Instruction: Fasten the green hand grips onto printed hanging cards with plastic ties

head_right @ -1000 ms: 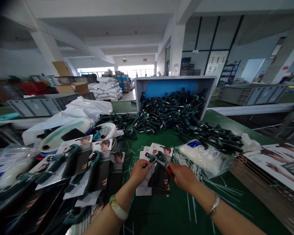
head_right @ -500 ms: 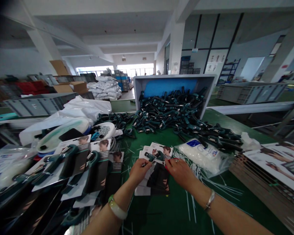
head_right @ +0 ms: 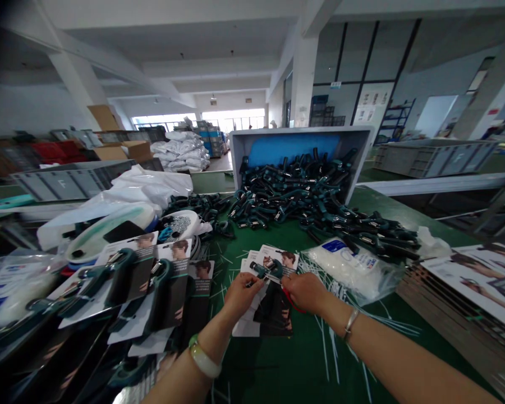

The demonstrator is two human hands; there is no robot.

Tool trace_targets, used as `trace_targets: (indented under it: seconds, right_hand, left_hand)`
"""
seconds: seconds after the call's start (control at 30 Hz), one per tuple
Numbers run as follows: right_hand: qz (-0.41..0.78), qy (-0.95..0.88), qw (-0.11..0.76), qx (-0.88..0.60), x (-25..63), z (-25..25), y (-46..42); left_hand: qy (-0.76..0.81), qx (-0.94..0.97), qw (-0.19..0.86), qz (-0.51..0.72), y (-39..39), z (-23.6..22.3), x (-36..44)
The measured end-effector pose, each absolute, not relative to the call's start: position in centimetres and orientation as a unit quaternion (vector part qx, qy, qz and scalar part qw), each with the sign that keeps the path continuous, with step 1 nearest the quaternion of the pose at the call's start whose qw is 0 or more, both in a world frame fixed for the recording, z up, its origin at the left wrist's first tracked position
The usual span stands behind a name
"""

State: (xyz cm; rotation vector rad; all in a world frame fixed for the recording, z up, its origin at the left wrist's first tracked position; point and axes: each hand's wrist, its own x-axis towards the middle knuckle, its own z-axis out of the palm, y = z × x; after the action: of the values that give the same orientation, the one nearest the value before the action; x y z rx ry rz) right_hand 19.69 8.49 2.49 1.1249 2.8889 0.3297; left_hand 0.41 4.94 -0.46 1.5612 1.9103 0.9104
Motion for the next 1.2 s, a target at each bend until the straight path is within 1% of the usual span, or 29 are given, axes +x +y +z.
trace_targets:
  seconds: [0.17, 0.27, 0.37, 0.43, 0.53, 0.63, 0.8, 0.9, 0.97, 1.1, 1.2]
  right_hand:
    - [0.06, 0.923, 0.013, 0.38, 20.4, 2.6, 7.9]
    - [-0.037, 0.911, 0.022, 0.411, 20.7, 4.0, 8.0]
    - [-0.159, 0.898, 0.074, 0.403, 20.2, 6.2, 8.5]
    - [-0.2, 0.896, 0.097, 0.383, 19.4, 7.6, 8.8]
    - [-0.195, 0.901, 0.111, 0.372, 17.8, 8.4, 9.2]
    - [-0.196, 0.903, 0.122, 0.363, 16.7, 8.0, 9.9]
    - [-0.254, 0.893, 0.133, 0.347, 16.0, 6.8, 11.7]
    - [-0.3, 0.87, 0.167, 0.354, 15.7, 6.6, 12.7]
    - [-0.309, 0.861, 0.184, 0.359, 15.4, 6.6, 13.1]
    - [-0.293, 0.874, 0.184, 0.342, 14.9, 6.8, 13.4]
    - [-0.31, 0.876, 0.171, 0.327, 14.8, 6.7, 13.7]
  left_hand:
    - [0.717, 0.543, 0.254, 0.356, 5.4, -1.0, 0.1]
    - [0.737, 0.51, 0.239, 0.374, 5.7, -1.2, -0.9]
    - [0.745, 0.504, 0.244, 0.363, 5.3, -1.2, -2.1]
    - [0.735, 0.523, 0.268, 0.338, 4.8, -1.1, -2.5]
    - [0.72, 0.543, 0.3, 0.31, 4.3, -1.3, -2.6]
    - [0.714, 0.549, 0.314, 0.301, 4.5, -1.7, -2.8]
    - [0.701, 0.556, 0.331, 0.299, 5.1, -2.4, -3.2]
    - [0.699, 0.555, 0.337, 0.3, 5.3, -2.7, -3.4]
    - [0.698, 0.555, 0.339, 0.3, 5.3, -2.7, -3.5]
    - [0.697, 0.557, 0.34, 0.298, 5.4, -2.8, -3.7]
    - [0.692, 0.562, 0.342, 0.297, 5.5, -2.8, -3.8]
